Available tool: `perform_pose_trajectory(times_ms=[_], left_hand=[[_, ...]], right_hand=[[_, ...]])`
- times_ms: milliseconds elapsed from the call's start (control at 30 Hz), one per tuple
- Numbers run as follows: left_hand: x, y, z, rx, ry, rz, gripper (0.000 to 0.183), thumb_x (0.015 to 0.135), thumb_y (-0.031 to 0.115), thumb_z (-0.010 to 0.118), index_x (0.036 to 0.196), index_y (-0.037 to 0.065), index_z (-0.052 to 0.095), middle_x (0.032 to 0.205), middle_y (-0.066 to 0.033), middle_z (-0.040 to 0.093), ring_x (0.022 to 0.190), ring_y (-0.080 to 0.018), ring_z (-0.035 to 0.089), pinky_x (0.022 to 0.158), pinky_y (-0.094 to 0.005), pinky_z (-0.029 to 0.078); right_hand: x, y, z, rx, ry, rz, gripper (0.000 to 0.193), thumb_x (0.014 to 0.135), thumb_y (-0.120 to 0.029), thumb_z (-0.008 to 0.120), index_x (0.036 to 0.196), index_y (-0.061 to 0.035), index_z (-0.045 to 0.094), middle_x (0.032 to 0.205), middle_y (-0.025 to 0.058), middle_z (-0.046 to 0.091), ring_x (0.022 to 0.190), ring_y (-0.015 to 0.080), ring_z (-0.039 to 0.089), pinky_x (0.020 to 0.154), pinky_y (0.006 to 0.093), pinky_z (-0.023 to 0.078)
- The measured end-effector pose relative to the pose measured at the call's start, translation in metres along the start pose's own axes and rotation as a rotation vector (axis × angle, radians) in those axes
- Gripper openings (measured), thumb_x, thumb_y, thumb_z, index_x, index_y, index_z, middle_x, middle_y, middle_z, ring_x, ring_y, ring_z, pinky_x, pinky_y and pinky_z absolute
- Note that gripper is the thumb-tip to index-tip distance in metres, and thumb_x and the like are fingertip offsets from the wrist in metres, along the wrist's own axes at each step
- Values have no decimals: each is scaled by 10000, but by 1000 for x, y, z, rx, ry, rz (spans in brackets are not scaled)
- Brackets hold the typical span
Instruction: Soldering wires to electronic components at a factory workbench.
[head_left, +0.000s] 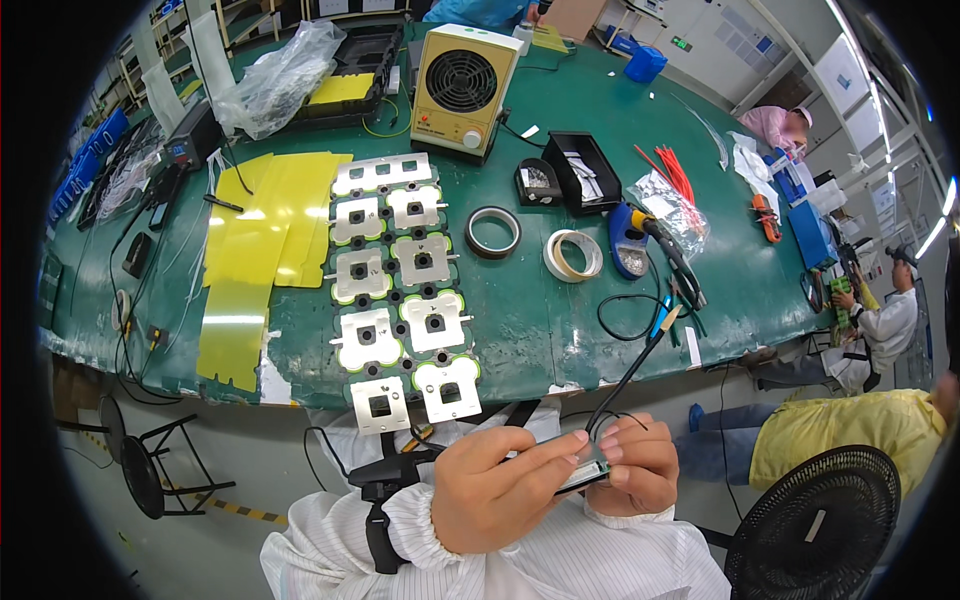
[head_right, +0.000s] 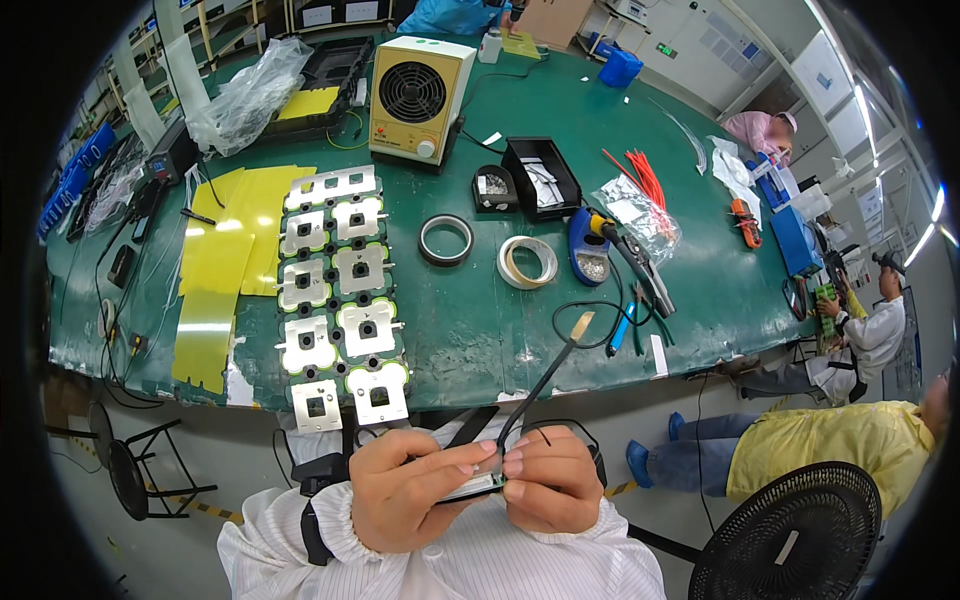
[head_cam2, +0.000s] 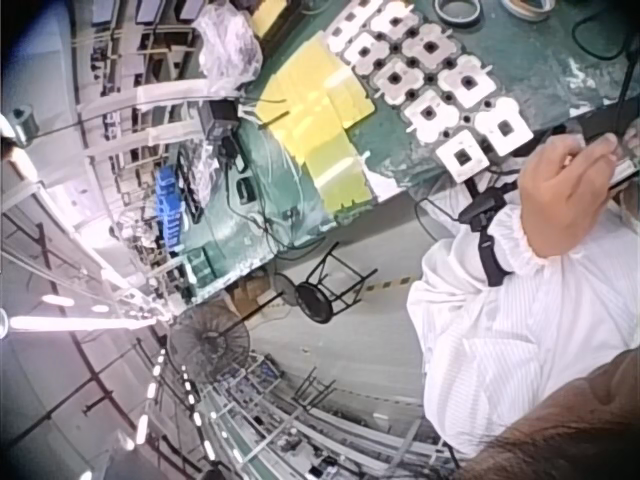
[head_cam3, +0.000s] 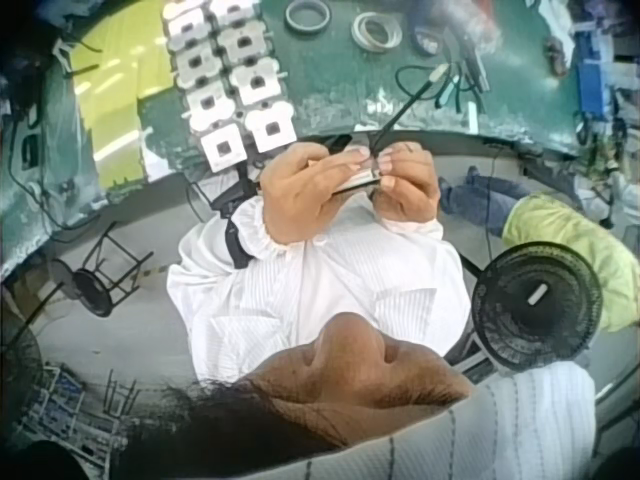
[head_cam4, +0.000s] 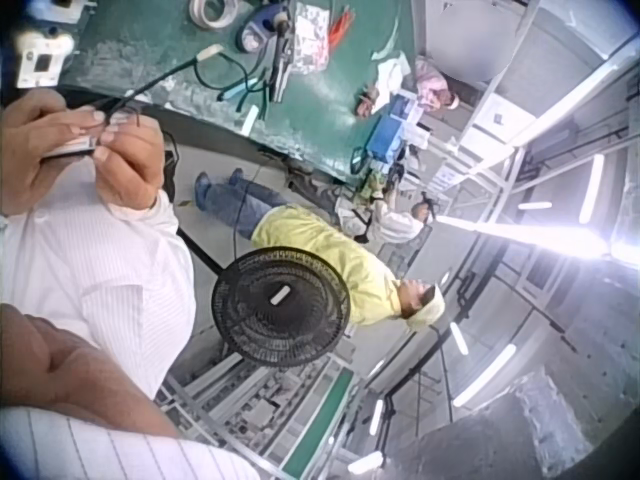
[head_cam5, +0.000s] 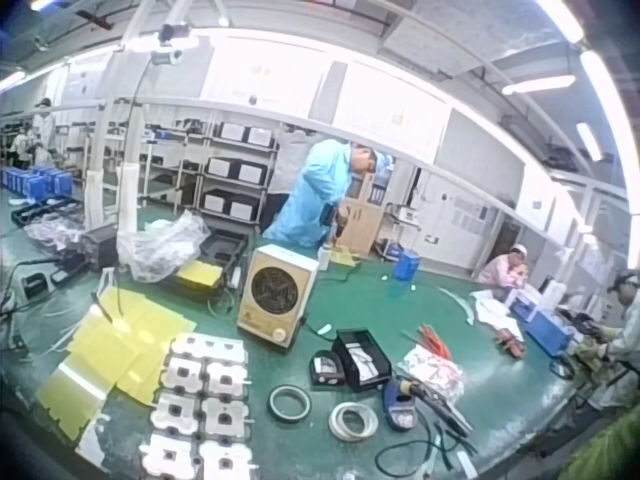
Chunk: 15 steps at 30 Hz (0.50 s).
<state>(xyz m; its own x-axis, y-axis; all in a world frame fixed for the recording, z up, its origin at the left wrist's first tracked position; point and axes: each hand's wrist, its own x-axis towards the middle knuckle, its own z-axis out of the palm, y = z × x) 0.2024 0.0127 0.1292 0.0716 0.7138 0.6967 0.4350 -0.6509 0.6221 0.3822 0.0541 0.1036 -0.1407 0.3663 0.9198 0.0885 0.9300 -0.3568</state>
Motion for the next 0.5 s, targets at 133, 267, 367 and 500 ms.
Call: perform_pose_trajectory(times_ms=[133,267,367,500], left_hand=[[-1,1,-1,-14,6,-18,488,604,40,830,1027,101,595,1090,-37,761,683,-193,600,553,-278,490],[-1,1,0,-56,5,-64,472,624,46,837,1027,106,598,1064,-33,767,673,-186,599,551,-270,488],[-3,-1,1,-75,20,-82,470,634,49,841,1034,108,601,1059,-38,768,669,-183,597,549,-268,486],[-4,-2,0,-93,26,-70,499,628,50,848,1063,105,610,1061,-51,767,677,-181,597,555,-267,487]], right_hand=[[1,-1,1,-8,-12,3,301,678,103,755,942,-16,672,926,133,674,796,245,664,701,375,583],[3,-4,-2,-30,-49,18,338,669,108,766,973,-11,680,931,126,670,789,235,664,702,366,580],[3,-3,0,-34,-61,28,361,662,96,785,989,-18,683,936,124,669,785,231,663,697,358,577],[5,-5,-2,-43,-84,40,384,659,84,802,1006,-26,682,934,119,669,785,227,663,698,355,576]])
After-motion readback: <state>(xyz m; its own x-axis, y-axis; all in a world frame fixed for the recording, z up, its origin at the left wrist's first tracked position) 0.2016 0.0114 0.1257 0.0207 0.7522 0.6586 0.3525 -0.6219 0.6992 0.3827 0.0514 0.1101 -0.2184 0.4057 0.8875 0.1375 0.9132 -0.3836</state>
